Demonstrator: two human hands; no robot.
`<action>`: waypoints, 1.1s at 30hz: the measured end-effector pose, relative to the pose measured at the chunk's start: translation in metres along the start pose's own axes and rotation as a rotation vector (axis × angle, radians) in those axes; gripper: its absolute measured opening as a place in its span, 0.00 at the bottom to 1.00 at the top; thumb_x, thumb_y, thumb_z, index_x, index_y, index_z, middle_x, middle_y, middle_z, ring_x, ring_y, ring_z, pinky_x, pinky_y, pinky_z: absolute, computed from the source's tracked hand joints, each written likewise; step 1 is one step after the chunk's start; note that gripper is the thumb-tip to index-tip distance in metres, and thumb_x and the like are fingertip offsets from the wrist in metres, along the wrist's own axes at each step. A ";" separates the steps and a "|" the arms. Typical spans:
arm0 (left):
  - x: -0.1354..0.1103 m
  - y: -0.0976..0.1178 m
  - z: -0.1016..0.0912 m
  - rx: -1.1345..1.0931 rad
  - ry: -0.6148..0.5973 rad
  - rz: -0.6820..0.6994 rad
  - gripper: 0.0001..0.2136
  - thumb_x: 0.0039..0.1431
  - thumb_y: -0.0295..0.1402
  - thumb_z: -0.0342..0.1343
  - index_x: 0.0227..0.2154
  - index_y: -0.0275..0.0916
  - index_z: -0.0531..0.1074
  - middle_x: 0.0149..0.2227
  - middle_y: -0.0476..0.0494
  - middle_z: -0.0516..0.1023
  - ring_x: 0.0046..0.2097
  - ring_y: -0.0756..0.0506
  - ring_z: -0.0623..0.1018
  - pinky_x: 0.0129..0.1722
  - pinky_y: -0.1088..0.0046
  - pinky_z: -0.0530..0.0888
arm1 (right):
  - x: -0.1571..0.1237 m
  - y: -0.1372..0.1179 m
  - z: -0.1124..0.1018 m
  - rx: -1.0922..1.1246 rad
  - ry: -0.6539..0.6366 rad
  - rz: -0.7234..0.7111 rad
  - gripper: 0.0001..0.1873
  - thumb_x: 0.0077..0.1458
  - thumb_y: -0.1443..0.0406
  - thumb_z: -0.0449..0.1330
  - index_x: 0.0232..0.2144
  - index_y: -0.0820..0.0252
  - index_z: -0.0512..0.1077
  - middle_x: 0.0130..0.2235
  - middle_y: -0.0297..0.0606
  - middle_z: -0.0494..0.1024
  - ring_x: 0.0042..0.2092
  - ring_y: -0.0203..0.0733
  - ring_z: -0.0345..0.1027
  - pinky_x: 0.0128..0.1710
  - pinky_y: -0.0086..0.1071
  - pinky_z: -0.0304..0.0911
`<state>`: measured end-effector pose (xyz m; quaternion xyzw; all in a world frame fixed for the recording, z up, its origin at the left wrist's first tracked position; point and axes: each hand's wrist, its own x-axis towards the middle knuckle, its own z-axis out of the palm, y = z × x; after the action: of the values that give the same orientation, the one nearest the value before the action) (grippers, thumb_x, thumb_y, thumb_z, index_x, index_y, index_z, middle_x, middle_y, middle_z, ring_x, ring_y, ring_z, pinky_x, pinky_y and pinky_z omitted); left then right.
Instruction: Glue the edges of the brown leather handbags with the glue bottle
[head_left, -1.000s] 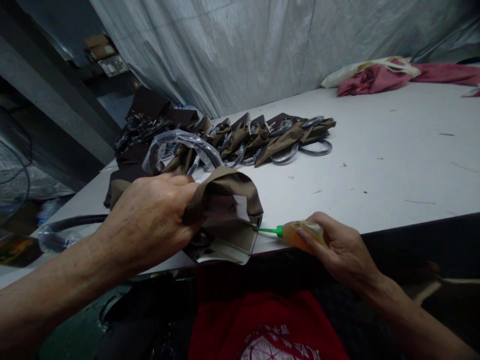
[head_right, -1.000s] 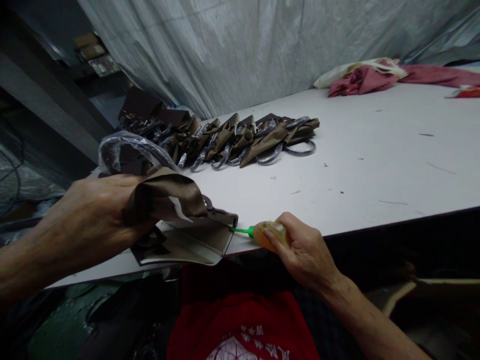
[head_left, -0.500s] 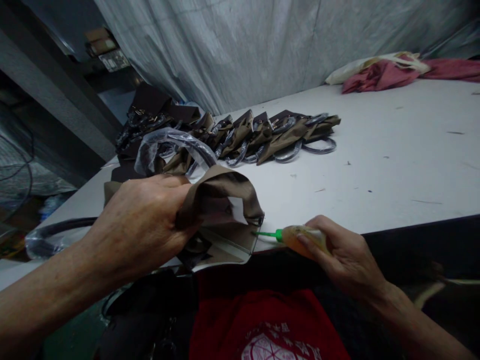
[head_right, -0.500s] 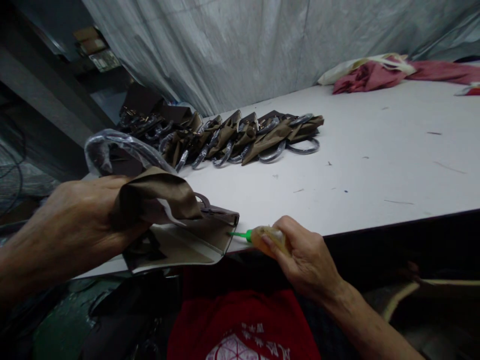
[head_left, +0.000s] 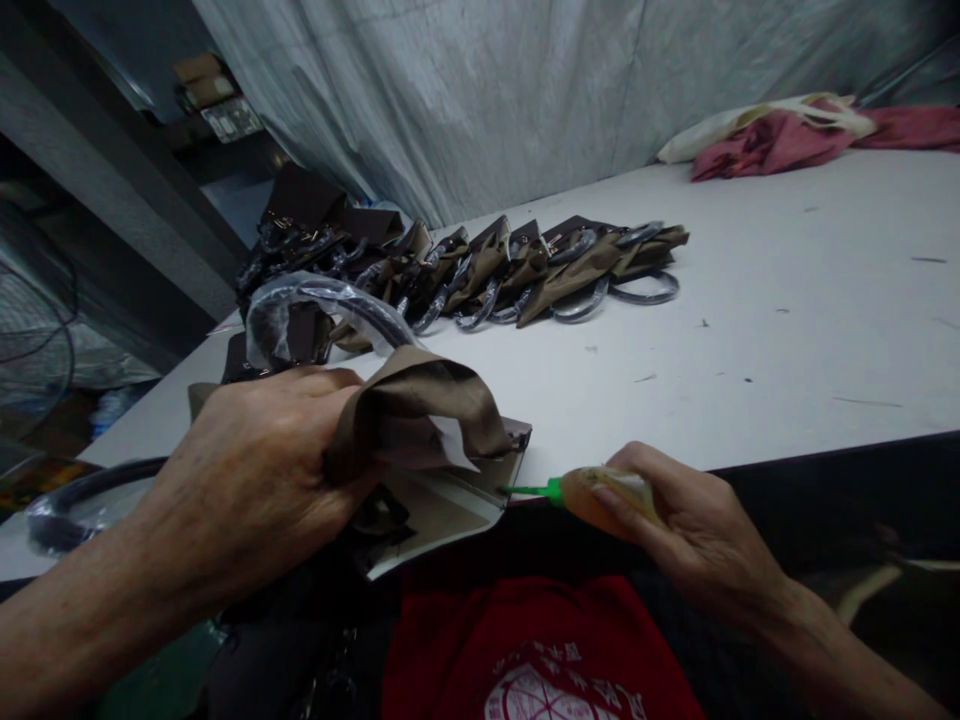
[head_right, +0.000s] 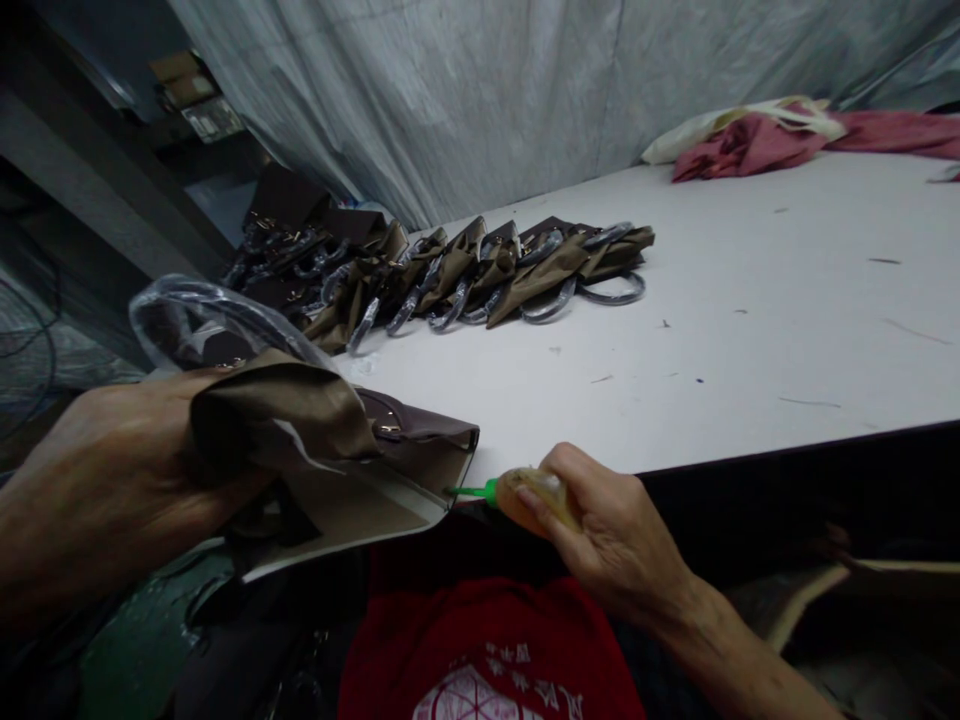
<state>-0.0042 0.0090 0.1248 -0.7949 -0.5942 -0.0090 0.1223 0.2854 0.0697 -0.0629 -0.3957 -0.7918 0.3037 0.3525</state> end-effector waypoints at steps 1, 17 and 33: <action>-0.001 -0.001 0.000 0.003 0.022 0.021 0.13 0.57 0.33 0.44 0.25 0.41 0.73 0.26 0.45 0.77 0.27 0.44 0.76 0.27 0.66 0.70 | 0.000 0.000 -0.001 -0.004 0.035 0.008 0.15 0.65 0.55 0.54 0.29 0.56 0.67 0.24 0.33 0.69 0.23 0.37 0.62 0.22 0.31 0.57; -0.018 -0.005 0.011 -0.035 0.154 0.086 0.13 0.59 0.34 0.48 0.29 0.41 0.78 0.26 0.47 0.81 0.25 0.43 0.79 0.22 0.66 0.73 | -0.009 -0.015 0.005 -0.051 0.070 -0.188 0.06 0.65 0.64 0.55 0.34 0.58 0.68 0.27 0.33 0.70 0.23 0.33 0.63 0.23 0.28 0.57; -0.058 -0.002 0.031 -0.333 0.096 -0.167 0.08 0.61 0.39 0.56 0.34 0.45 0.80 0.36 0.50 0.83 0.35 0.47 0.82 0.32 0.73 0.77 | -0.003 -0.002 0.025 -0.017 0.055 -0.123 0.10 0.66 0.62 0.54 0.32 0.58 0.67 0.28 0.32 0.67 0.24 0.35 0.62 0.25 0.31 0.57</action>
<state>-0.0273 -0.0389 0.0863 -0.7509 -0.6417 -0.1553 0.0163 0.2663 0.0611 -0.0762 -0.3573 -0.8072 0.2638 0.3889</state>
